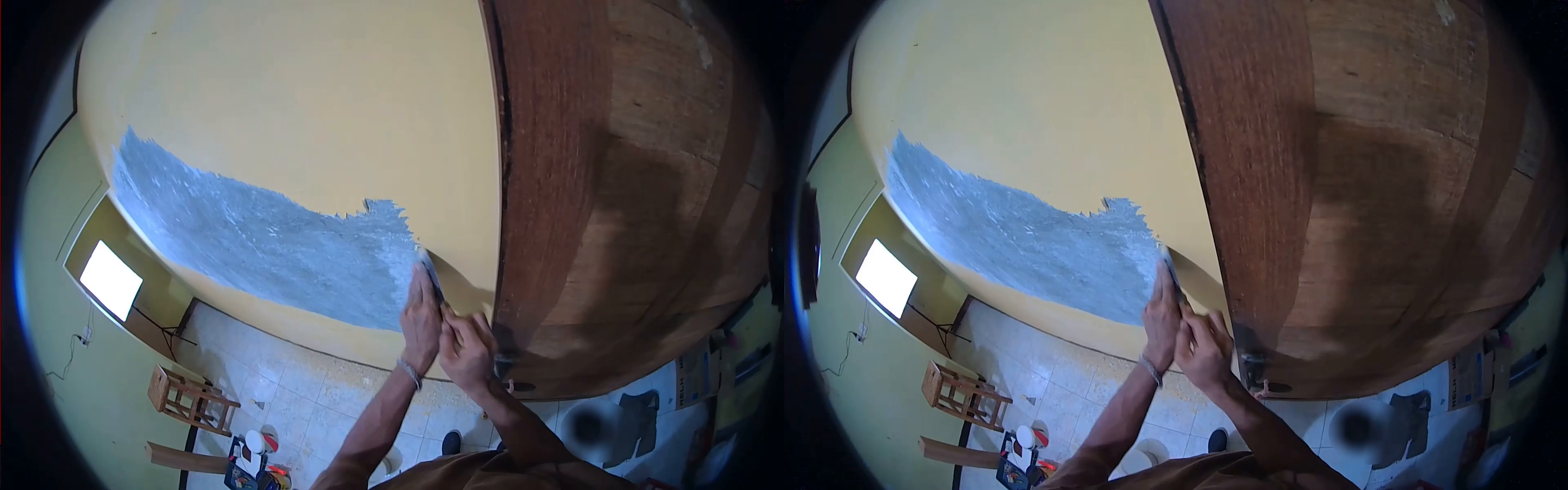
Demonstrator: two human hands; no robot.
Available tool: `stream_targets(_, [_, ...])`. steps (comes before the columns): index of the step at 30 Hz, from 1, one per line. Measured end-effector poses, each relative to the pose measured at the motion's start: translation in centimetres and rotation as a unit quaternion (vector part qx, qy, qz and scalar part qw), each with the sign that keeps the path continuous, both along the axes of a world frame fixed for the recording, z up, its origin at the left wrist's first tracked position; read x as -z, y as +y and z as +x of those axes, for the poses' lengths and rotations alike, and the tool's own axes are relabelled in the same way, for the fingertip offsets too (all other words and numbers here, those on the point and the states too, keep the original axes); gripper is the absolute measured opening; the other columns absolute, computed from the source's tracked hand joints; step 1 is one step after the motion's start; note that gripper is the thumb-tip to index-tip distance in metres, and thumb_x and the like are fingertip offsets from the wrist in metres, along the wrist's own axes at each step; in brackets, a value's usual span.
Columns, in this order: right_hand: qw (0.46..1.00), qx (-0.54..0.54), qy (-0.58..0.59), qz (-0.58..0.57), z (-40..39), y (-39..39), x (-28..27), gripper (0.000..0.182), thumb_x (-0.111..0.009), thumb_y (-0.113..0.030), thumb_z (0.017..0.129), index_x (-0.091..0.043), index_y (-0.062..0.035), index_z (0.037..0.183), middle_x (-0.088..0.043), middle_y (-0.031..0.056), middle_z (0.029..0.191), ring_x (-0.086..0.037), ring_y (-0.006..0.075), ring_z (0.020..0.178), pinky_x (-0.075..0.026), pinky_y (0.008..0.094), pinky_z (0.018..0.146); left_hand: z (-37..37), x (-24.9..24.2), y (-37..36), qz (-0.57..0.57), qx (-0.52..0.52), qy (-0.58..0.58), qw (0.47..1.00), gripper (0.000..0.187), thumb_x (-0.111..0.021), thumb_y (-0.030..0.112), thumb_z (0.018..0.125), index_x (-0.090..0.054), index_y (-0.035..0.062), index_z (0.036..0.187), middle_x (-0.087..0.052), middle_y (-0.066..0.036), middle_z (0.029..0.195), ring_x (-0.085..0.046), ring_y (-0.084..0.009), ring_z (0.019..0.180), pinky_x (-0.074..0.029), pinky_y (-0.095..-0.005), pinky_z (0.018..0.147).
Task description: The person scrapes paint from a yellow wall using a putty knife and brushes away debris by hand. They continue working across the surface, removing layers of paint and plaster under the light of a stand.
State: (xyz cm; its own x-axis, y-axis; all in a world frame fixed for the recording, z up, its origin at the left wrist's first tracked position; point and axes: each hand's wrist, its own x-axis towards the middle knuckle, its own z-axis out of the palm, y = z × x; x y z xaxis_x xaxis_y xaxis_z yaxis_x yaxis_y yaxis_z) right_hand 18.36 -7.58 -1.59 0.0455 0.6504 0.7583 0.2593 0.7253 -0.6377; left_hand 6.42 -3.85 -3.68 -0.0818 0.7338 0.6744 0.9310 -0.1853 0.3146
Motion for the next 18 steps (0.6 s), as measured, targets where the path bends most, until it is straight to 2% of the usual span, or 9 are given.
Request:
stream_targets(2, [1.000,-0.006,-0.014,0.011,-1.2,1.4,-0.8,0.022,-0.067,0.008,0.079,-0.069,0.0037,0.100,-0.069,0.0140,0.089,-0.064,0.0275,0.075,-0.054,0.0351,0.064,-0.5,-2.0,0.7,-0.068,-0.034,-0.104,0.992,0.075,-0.060,0.008,0.085,-0.026,-0.0099,0.149,-0.039,-0.032,0.148,-0.047,-0.0410,0.134,-0.047,-0.0413,0.105])
stream_targets(4, [1.000,-0.013,-0.011,0.003,-1.5,1.0,-0.5,0.020,-0.066,0.009,0.081,-0.068,0.0046,0.100,-0.069,0.0154,0.089,-0.066,0.0277,0.078,-0.055,0.0344,0.068,-0.8,-2.4,0.2,-0.035,-0.022,-0.098,0.994,0.074,-0.060,0.009,0.085,-0.028,-0.0096,0.149,-0.039,-0.032,0.148,-0.046,-0.0403,0.135,-0.046,-0.0417,0.105])
stream_targets(6, [0.999,-0.010,0.030,0.039,-1.3,0.4,-0.1,0.026,-0.064,0.007,0.079,-0.067,0.0056,0.106,-0.070,0.0156,0.091,-0.061,0.0282,0.074,-0.053,0.0364,0.062,-0.6,-2.1,-0.6,-0.014,0.006,-0.037,0.999,0.074,-0.060,0.009,0.086,-0.028,-0.0085,0.149,-0.040,-0.032,0.148,-0.046,-0.0401,0.135,-0.045,-0.0419,0.107])
stream_targets(8, [0.998,-0.002,0.029,0.049,-1.5,0.6,0.1,0.027,-0.064,0.007,0.079,-0.067,0.0059,0.106,-0.070,0.0161,0.091,-0.061,0.0277,0.074,-0.053,0.0363,0.062,-0.7,-0.6,0.1,0.011,0.009,0.032,0.999,0.073,-0.058,0.009,0.085,-0.028,-0.0084,0.149,-0.040,-0.032,0.147,-0.044,-0.0403,0.136,-0.041,-0.0415,0.111])
stream_targets(13, [0.999,0.010,0.038,0.025,-1.2,0.1,1.1,0.026,-0.064,0.008,0.079,-0.067,0.0063,0.104,-0.069,0.0166,0.089,-0.061,0.0273,0.072,-0.053,0.0351,0.062,-0.7,-2.4,-0.1,0.012,0.021,0.037,0.999,0.075,-0.058,0.009,0.085,-0.025,-0.0121,0.149,-0.042,-0.033,0.145,-0.045,-0.0404,0.136,-0.042,-0.0420,0.111])
stream_targets(16, [0.998,0.008,0.053,0.027,-1.3,0.8,0.5,0.023,-0.065,0.008,0.079,-0.067,0.0060,0.101,-0.067,0.0161,0.084,-0.062,0.0278,0.073,-0.053,0.0350,0.061,-0.4,-1.5,0.3,-0.002,0.014,0.012,1.000,0.076,-0.059,0.009,0.084,-0.024,-0.0128,0.149,-0.041,-0.034,0.146,-0.045,-0.0418,0.135,-0.044,-0.0428,0.108])
stream_targets(18, [0.998,-0.001,0.057,0.019,-1.6,1.4,-0.3,0.022,-0.065,0.007,0.080,-0.067,0.0062,0.102,-0.066,0.0167,0.084,-0.062,0.0272,0.073,-0.053,0.0352,0.061,-0.8,-2.3,0.9,-0.003,-0.009,-0.001,1.000,0.077,-0.059,0.009,0.085,-0.024,-0.0107,0.150,-0.039,-0.034,0.147,-0.046,-0.0429,0.134,-0.046,-0.0435,0.105])
